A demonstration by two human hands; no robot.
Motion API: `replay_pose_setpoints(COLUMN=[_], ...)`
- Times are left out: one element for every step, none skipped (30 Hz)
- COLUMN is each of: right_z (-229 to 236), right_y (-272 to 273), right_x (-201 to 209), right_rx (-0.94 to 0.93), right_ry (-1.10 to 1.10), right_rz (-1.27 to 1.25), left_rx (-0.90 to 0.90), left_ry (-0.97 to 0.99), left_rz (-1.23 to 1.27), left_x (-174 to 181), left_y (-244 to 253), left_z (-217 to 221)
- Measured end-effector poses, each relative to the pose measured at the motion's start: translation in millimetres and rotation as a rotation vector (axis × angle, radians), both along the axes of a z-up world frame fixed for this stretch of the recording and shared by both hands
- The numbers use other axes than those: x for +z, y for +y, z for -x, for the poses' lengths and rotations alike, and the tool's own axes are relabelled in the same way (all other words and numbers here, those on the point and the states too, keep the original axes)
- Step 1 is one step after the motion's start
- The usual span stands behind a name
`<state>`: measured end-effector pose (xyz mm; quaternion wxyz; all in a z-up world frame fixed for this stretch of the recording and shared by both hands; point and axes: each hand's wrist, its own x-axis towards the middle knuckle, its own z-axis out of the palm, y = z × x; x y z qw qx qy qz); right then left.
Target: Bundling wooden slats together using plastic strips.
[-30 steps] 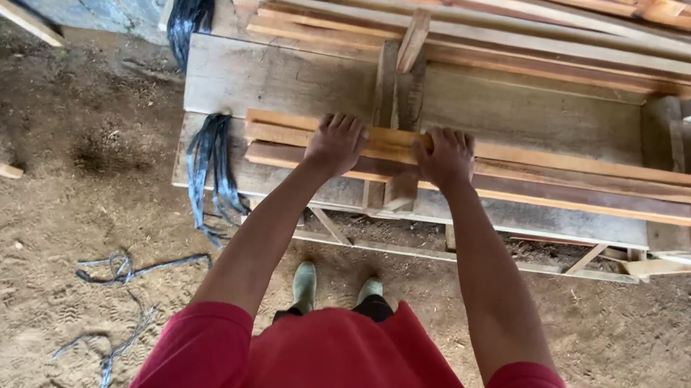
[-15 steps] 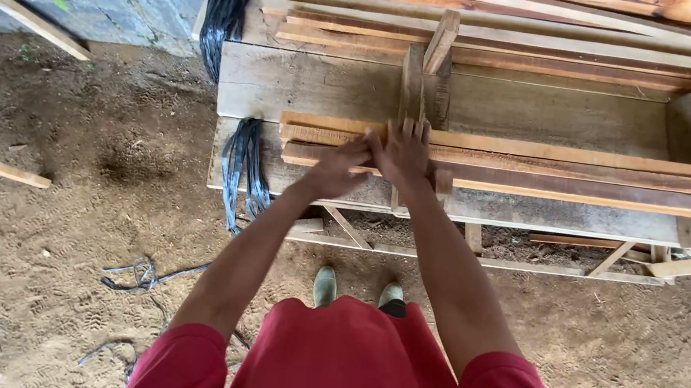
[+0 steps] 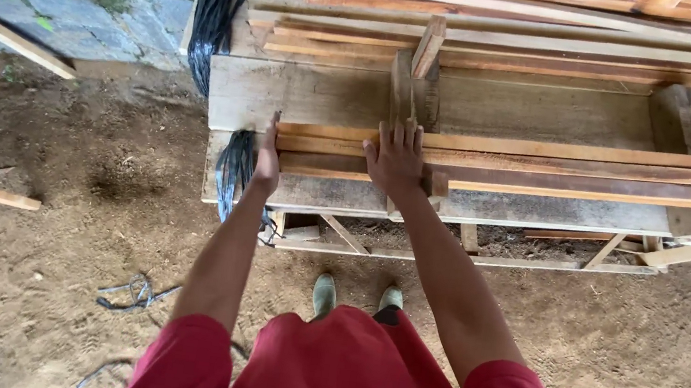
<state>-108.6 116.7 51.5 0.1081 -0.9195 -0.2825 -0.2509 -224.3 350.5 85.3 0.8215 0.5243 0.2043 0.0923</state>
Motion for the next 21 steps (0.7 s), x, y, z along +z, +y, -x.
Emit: replay_pose_setpoints(right_z=[-3.8,-7.3,-1.9,1.6,-1.6,-5.4,-9.4,-13.3,-11.1,-7.3,-7.0,-7.5,-11.0,-13.9,-10.9,-7.4,-8.8,-10.6,-6.3,-1.5,-5.7], right_y=[-1.7,-3.5,-2.9,-2.3,-1.1,-0.1,-0.5,-0.7,-3.0,-0.7,-1.3,-2.1,-3.4,-4.3,-2.9,-4.5,-2.0,0.4,-2.2,-5.0,-5.4], right_x=[1.6,2.9,-0.2,-6.1,-8.9,-11.1,-11.4,-12.1,-16.3,-16.6,-15.2,-13.4,-12.3,-11.4,-13.5,-16.5,-17.2,-17.7,-11.3,-5.1,5.1], right_rx=[-0.001,0.008,0.022,0.026,0.02,0.013,0.013,0.008,0.002,0.004,0.015,0.026,0.023,0.022,0.027,0.028,0.022,0.016,0.015,0.027,0.034], right_ry=[-0.004,-0.009,-0.002,0.006,-0.034,-0.074,-0.077,-0.093,-0.105,-0.102,-0.071,-0.04,-0.043,-0.007,0.036,0.039,0.071,0.104,0.111,0.186,0.244], right_rz=[0.002,0.001,0.0,0.0,-0.004,-0.008,-0.012,0.002,0.02,0.02,0.019,0.019,0.02,0.039,0.056,0.056,0.082,0.108,0.114,0.153,0.188], left_rx=[-0.001,-0.108,-0.212,-0.208,-0.006,0.196,0.196,0.133,0.07,0.072,-0.09,-0.252,-0.256,-0.177,-0.095,-0.094,0.022,0.14,0.138,0.091,0.04], left_ry=[-0.004,0.021,0.057,0.065,0.011,-0.046,-0.049,-0.025,0.006,0.008,0.066,0.121,0.118,0.082,0.054,0.057,0.099,0.138,0.146,0.053,-0.058], left_rz=[0.002,-0.071,-0.144,-0.143,0.013,0.169,0.166,0.119,0.077,0.077,-0.017,-0.112,-0.111,-0.111,-0.11,-0.11,0.016,0.141,0.147,0.102,0.053], left_x=[-10.7,-21.7,-35.5,-69.0,-99.4,-129.0,-122.3,-116.1,-114.3,-84.8,-54.2,-23.1,-13.8,-4.7,2.5,-60.5,-110.9,-151.7,-129.6,-107.5,-82.1], left_y=[19.5,38.9,60.1,73.1,87.5,102.0,81.6,61.3,38.6,47.5,54.0,60.2,52.4,45.0,39.1,43.8,50.4,54.2,56.2,58.1,63.5], left_z=[-7.0,-13.8,-10.4,-9.8,-17.4,-25.8,-30.3,-34.7,-32.5,-18.0,-7.9,1.4,3.9,7.1,17.2,6.7,-10.3,-40.5,-25.7,-10.7,-7.2])
